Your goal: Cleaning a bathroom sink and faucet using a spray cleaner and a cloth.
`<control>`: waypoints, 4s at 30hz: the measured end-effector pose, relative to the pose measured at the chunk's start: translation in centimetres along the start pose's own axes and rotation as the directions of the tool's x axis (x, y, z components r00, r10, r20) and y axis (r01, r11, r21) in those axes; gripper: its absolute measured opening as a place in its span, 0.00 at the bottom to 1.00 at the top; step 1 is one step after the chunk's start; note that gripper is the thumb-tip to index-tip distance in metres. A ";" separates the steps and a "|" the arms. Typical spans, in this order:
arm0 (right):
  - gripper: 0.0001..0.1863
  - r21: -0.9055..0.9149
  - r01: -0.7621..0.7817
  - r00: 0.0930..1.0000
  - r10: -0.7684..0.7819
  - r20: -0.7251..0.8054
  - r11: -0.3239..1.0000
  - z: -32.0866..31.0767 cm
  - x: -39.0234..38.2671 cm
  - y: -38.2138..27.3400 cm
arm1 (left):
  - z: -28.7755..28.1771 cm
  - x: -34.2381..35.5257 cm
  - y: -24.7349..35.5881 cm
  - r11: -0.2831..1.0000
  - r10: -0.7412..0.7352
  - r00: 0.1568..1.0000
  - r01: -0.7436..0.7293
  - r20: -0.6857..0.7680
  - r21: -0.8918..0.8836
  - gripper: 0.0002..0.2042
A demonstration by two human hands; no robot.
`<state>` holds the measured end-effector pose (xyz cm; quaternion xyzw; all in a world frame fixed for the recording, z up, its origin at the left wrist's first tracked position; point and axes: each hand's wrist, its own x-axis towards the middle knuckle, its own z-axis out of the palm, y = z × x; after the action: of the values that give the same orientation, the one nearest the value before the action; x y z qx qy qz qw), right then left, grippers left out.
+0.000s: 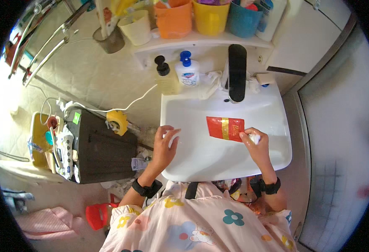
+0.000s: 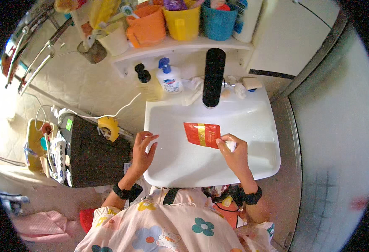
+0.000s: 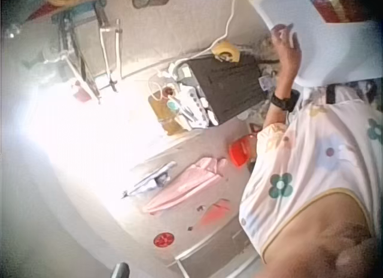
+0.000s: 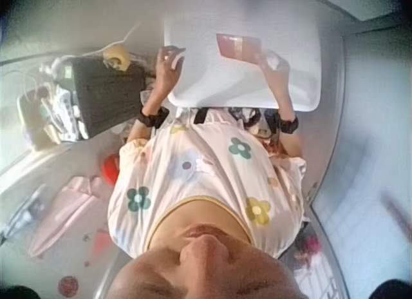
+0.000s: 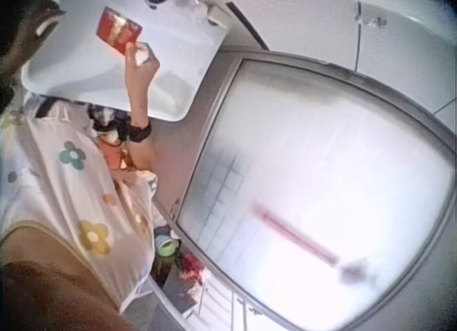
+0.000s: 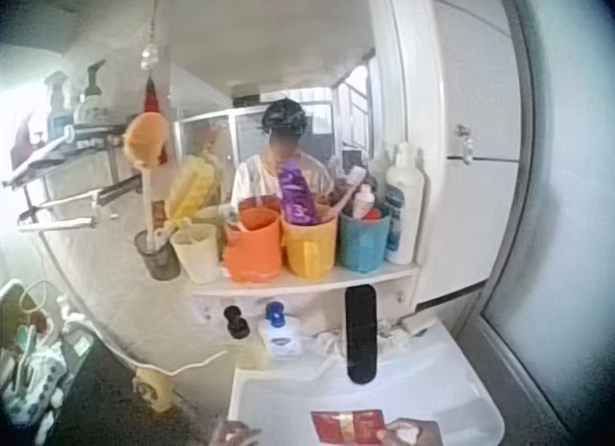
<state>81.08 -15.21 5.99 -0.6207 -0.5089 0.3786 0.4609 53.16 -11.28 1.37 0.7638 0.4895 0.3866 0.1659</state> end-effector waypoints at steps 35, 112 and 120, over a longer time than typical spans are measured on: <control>0.06 0.257 -0.524 0.785 0.345 0.514 0.812 27.8 -8.0 -19.3 | -20.5 -17.6 -19.4 0.878 -0.253 0.964 0.266 0.087 -0.399 0.11; 0.25 0.662 -0.216 0.846 0.476 -0.240 0.718 17.0 0.8 -1.2 | -16.3 -23.1 -17.1 0.872 -0.447 0.891 0.454 0.080 -0.186 0.07; 0.23 0.760 -0.421 0.737 0.675 -0.032 0.495 15.4 -1.0 8.9 | -11.4 -16.8 -11.8 0.808 -0.404 0.857 0.498 0.319 -0.315 0.09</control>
<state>68.93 -13.81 -6.94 -0.5762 -0.0099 0.5636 0.5918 33.54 -21.93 -5.96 0.6168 0.5484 0.3304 0.4579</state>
